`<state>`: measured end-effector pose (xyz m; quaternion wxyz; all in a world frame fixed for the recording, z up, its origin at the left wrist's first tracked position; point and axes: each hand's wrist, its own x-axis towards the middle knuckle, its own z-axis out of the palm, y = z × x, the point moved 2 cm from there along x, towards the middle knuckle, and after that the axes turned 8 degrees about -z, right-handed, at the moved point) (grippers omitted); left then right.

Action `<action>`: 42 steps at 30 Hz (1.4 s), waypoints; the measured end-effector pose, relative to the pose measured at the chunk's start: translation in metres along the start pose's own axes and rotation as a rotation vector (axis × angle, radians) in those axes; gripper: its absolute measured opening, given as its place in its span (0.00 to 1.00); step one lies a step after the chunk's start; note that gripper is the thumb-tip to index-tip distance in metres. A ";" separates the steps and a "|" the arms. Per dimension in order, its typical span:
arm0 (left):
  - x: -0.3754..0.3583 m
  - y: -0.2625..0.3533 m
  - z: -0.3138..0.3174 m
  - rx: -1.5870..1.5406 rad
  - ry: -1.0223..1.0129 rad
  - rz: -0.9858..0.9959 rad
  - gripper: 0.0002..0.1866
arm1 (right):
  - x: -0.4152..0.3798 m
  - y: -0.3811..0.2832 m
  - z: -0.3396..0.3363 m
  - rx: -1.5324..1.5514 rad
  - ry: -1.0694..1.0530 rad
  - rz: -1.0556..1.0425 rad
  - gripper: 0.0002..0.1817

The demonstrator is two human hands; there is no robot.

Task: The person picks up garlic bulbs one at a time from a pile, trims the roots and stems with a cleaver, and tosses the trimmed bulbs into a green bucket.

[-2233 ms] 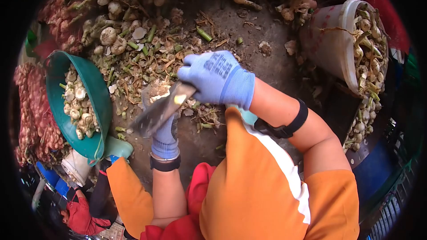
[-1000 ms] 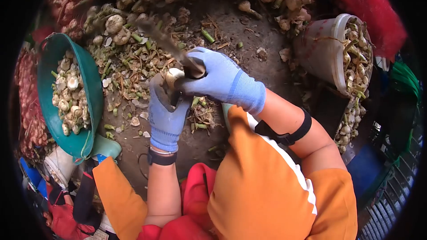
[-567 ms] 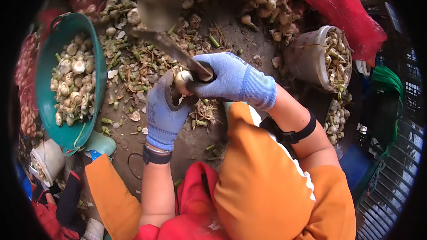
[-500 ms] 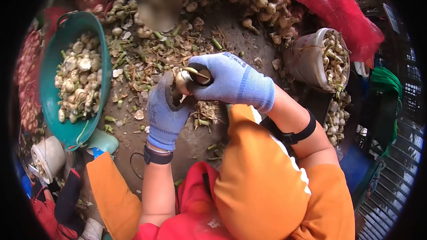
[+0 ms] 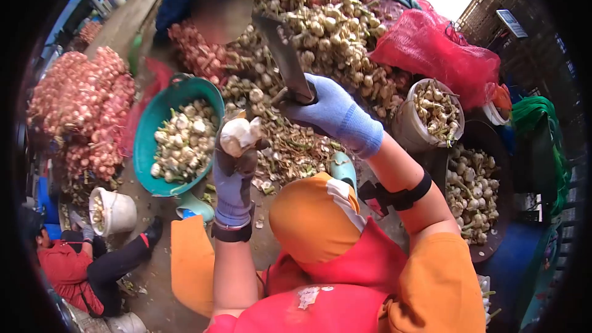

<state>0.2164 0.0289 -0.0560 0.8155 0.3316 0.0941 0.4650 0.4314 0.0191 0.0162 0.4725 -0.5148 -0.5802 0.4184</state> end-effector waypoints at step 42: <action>-0.074 0.269 0.153 1.882 -0.044 0.175 0.32 | -0.180 -0.116 -0.265 0.204 0.234 -0.707 0.23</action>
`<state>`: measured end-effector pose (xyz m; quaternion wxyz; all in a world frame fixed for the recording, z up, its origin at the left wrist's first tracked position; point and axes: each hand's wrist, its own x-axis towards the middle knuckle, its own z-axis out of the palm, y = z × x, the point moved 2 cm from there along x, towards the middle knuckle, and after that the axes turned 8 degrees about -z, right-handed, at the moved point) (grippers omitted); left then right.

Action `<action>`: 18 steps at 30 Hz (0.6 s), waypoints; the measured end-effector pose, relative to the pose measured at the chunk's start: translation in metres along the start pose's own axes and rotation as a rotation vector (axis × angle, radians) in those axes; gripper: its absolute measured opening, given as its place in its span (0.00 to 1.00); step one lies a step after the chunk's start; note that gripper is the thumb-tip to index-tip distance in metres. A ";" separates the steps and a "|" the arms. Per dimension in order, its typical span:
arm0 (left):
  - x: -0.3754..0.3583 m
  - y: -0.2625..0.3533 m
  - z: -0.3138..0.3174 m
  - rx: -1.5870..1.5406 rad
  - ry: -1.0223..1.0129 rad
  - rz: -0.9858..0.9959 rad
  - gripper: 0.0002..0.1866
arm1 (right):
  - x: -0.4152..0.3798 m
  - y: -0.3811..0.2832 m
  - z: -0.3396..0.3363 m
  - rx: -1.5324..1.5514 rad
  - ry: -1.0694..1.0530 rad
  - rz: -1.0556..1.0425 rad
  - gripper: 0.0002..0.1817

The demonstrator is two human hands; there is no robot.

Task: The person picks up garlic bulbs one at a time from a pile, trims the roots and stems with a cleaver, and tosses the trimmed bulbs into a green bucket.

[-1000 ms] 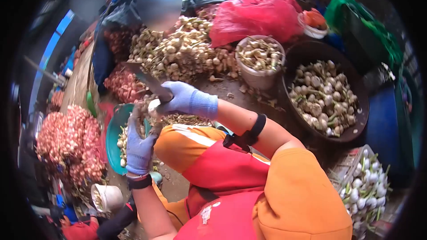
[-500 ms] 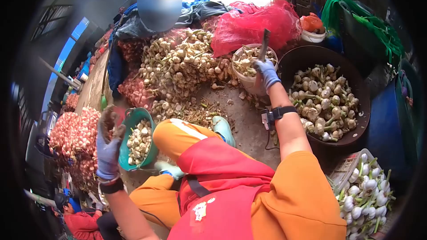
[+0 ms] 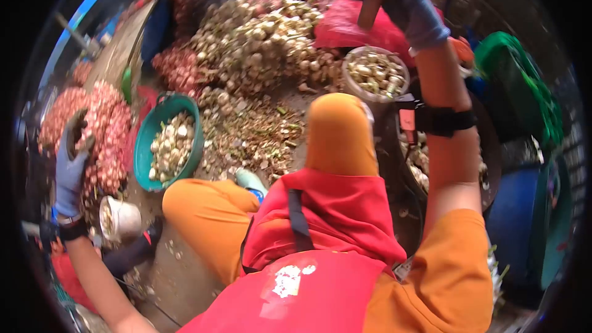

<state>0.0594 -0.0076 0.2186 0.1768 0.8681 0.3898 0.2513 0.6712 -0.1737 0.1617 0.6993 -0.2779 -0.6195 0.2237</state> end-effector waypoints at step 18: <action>0.115 -0.333 0.470 -0.334 -0.191 -0.624 0.43 | -0.003 0.448 0.167 -0.082 -0.232 1.003 0.12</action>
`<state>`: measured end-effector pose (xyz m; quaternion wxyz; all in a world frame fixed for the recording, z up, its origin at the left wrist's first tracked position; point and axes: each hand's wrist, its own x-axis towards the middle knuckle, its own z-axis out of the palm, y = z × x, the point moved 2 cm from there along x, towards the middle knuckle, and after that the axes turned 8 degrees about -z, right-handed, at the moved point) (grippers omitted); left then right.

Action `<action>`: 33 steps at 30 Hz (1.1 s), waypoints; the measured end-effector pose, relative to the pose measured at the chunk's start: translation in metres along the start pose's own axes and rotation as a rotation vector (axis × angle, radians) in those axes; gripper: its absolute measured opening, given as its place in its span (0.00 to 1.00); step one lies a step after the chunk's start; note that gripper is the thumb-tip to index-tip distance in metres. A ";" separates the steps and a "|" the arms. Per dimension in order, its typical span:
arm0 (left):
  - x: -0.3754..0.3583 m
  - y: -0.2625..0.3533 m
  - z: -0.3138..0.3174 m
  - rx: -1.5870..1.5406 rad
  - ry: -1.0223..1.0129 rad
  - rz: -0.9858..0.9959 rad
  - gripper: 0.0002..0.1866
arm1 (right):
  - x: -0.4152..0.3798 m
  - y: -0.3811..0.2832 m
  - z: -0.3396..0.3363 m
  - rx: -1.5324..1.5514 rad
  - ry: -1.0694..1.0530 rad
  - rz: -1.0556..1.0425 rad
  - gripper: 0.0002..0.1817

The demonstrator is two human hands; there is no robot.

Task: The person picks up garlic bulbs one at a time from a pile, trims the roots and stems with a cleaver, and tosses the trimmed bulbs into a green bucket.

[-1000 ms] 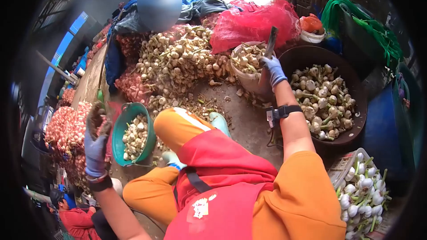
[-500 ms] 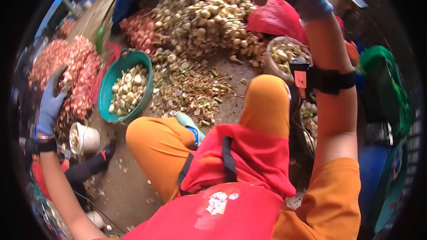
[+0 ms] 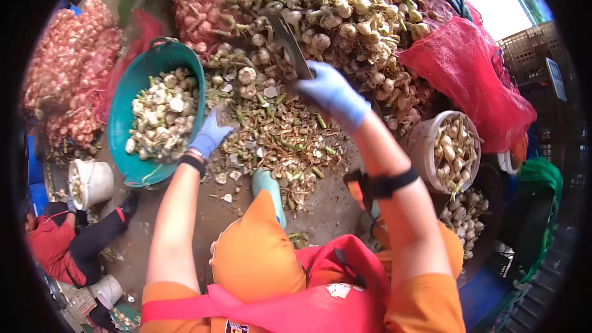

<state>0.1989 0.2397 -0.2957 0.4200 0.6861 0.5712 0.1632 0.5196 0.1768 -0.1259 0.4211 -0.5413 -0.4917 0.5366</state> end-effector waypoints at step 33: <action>-0.075 0.055 0.070 -0.044 -0.051 0.369 0.32 | -0.024 0.116 0.071 -0.984 -0.289 -0.232 0.18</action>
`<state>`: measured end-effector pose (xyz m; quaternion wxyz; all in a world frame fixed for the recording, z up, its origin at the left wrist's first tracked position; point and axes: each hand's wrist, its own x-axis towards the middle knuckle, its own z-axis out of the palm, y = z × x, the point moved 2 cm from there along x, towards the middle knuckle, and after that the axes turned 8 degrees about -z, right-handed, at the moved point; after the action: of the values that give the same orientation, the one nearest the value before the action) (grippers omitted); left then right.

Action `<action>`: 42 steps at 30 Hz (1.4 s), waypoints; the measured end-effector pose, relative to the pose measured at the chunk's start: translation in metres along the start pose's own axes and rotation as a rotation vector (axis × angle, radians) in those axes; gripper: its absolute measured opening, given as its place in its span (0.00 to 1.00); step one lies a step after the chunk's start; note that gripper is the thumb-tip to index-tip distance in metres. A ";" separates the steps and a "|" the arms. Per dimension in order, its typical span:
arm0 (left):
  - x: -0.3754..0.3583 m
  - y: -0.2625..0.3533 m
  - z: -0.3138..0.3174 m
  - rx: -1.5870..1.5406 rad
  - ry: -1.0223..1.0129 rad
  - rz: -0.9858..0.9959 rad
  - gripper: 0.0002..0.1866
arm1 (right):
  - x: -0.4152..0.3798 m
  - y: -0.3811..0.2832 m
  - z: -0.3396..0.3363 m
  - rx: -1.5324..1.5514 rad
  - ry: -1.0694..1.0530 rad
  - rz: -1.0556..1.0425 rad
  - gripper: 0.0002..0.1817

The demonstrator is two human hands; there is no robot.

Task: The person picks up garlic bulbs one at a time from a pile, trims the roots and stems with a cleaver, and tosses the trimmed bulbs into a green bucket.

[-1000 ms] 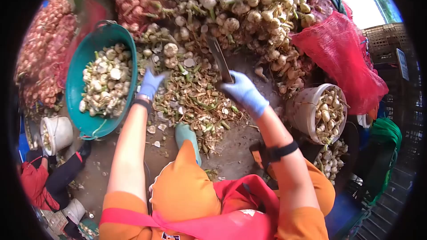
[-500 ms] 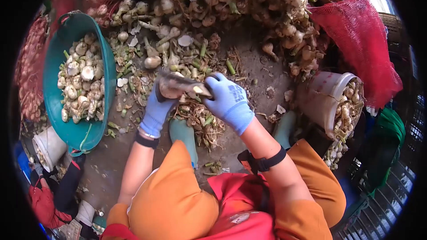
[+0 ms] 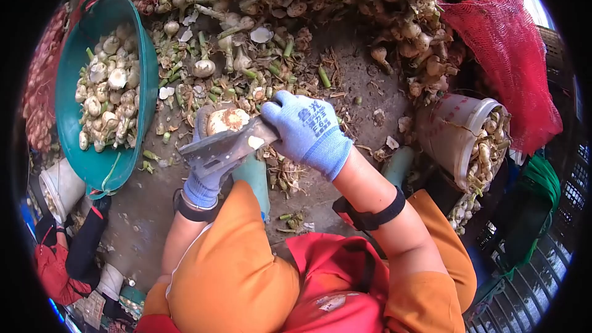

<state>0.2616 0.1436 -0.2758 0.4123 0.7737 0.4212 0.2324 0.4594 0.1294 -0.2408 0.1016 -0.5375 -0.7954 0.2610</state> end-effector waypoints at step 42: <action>-0.003 -0.031 0.011 -1.124 -0.092 -0.589 0.34 | 0.024 0.011 -0.003 0.337 0.122 0.089 0.13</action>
<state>0.2533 0.1459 -0.3079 0.8198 0.2999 0.4121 0.2612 0.4599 0.1557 -0.2471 0.2264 -0.5625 -0.7081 0.3618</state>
